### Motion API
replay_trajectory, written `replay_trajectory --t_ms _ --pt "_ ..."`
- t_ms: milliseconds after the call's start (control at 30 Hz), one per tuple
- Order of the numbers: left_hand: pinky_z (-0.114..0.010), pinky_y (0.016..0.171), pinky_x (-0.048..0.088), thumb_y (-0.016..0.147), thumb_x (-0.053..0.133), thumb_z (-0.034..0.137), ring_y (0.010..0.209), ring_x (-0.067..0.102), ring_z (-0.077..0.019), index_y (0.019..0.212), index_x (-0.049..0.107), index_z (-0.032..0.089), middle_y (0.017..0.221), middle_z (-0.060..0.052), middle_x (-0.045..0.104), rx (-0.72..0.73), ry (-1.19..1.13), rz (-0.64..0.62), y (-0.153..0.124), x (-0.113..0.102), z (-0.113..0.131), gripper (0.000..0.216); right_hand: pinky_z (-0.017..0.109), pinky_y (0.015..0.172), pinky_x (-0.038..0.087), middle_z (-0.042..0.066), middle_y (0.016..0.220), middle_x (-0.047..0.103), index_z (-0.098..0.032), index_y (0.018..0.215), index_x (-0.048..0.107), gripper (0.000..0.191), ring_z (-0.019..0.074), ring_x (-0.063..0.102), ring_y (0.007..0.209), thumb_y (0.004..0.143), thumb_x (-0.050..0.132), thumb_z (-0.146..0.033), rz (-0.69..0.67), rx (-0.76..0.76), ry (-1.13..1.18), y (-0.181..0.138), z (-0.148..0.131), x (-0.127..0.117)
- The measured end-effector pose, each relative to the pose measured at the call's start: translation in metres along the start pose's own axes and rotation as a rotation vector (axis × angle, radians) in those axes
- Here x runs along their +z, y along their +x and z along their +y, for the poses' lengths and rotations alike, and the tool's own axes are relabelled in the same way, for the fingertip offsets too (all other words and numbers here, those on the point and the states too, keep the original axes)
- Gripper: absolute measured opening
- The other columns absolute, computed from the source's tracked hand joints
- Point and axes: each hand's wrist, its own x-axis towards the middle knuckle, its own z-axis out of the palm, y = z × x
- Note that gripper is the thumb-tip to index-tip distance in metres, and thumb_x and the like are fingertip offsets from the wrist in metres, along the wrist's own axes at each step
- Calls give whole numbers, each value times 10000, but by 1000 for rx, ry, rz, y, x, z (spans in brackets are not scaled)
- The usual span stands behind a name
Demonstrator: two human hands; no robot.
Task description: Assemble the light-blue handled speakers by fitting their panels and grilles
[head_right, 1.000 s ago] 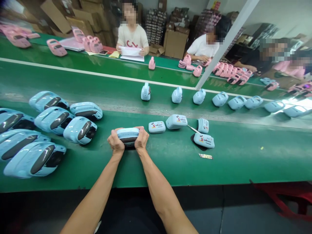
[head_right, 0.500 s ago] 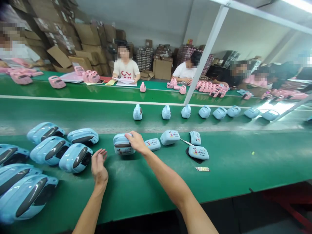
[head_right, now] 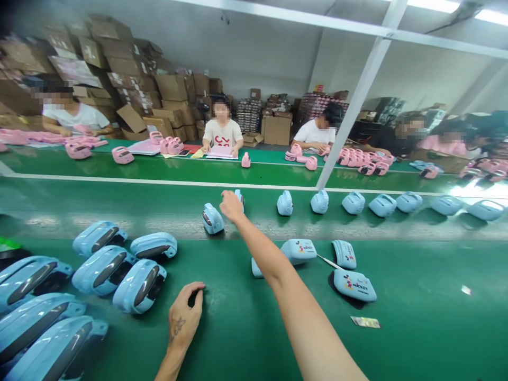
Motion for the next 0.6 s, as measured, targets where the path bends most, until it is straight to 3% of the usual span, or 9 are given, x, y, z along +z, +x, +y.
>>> replay_trajectory --t_ms 167,233,333,467,600 --pt "-457 870 594 828 530 296 904 740 -298 827 721 288 908 -58 779 4 21 -15 -1 2 3 191 473 1122 394 173 1555 465 -175 1235 651 308 301 383 1457 946 593 -85 -113 -85 -227 8 36 -17" --pt "-459 875 591 823 528 295 900 738 -299 820 718 284 895 -60 777 -5 6 -17 0 1 4 190 453 1108 382 196 1507 522 -150 1222 655 339 307 383 1459 903 608 -43 -156 -118 -290 3 43 -27" --pt "-484 913 573 802 562 334 938 730 -315 797 720 283 910 -66 778 -58 -53 -24 2 -1 3 166 450 1032 417 232 1288 678 -118 1183 674 274 333 552 1308 920 601 -102 -187 -133 -349 -14 40 -43" --pt "-508 932 570 801 629 484 983 727 -329 916 735 258 1002 -94 783 -181 -186 -18 7 3 5 274 434 880 472 232 1120 747 -126 1086 730 242 360 686 1087 975 575 -275 -208 -135 -339 -60 22 -63" --pt "-528 963 569 854 507 742 1153 692 -344 1178 689 244 1202 -133 754 -387 -746 -128 9 14 24 622 296 704 481 75 874 798 -208 864 782 296 237 737 818 982 587 -397 -337 -192 -201 -120 2 -68"
